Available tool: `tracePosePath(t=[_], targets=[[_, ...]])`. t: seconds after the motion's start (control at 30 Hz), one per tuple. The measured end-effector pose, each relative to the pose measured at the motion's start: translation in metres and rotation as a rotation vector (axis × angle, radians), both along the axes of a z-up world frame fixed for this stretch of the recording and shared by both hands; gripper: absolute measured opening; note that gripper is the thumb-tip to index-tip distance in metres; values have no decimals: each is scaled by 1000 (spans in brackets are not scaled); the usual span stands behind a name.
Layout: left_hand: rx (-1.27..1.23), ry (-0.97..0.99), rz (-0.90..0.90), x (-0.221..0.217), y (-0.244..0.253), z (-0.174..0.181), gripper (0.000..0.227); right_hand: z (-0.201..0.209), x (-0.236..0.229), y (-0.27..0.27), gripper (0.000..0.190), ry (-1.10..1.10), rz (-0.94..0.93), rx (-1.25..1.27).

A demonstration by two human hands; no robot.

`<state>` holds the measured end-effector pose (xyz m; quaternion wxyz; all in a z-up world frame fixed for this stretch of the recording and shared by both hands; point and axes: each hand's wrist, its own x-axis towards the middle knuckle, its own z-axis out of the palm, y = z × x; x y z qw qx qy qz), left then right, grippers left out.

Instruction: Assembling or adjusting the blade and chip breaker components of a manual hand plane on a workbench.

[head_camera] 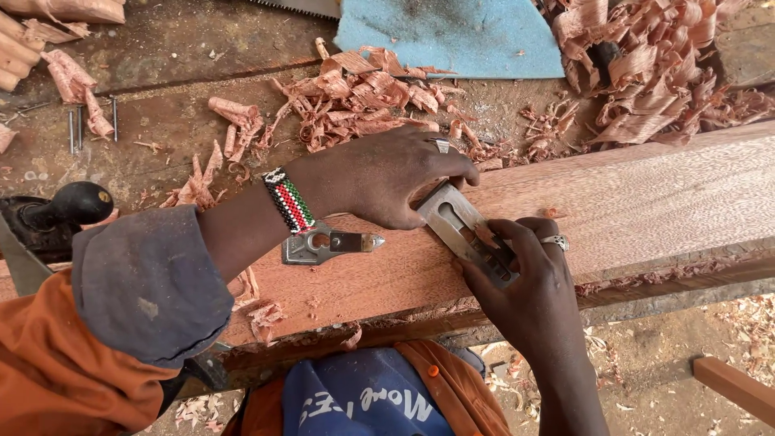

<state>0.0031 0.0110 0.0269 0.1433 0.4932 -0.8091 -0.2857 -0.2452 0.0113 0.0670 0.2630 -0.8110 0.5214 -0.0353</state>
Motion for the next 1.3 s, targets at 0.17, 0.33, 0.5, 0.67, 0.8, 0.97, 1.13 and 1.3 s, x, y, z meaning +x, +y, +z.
tracePosePath(t=[0.17, 0.33, 0.5, 0.67, 0.8, 0.97, 1.13, 1.3], targets=[[22, 30, 20, 0, 0, 4, 75, -3, -8, -1, 54, -123, 63, -52], [-14, 37, 23, 1, 1, -1, 72, -3, -20, -4, 48, -123, -5, -56], [-22, 58, 27, 2, 2, -2, 69, -3, -22, 0, 62, -47, -70, 1], [-83, 64, 22, 2, 4, -4, 64, -2, -14, 9, 53, -53, 29, -156], [-84, 64, 22, 1, 3, -1, 65, -6, -12, 10, 50, -8, 45, -229], [-111, 56, 16, 1, 3, 1, 61, -11, -10, 12, 53, 17, 47, -281], [-140, 58, 9, 3, 3, -2, 62, -12, -11, 13, 50, -21, 67, -296], [-110, 68, 14, 4, 4, 0, 62, -12, -12, 11, 50, -88, 75, -287]])
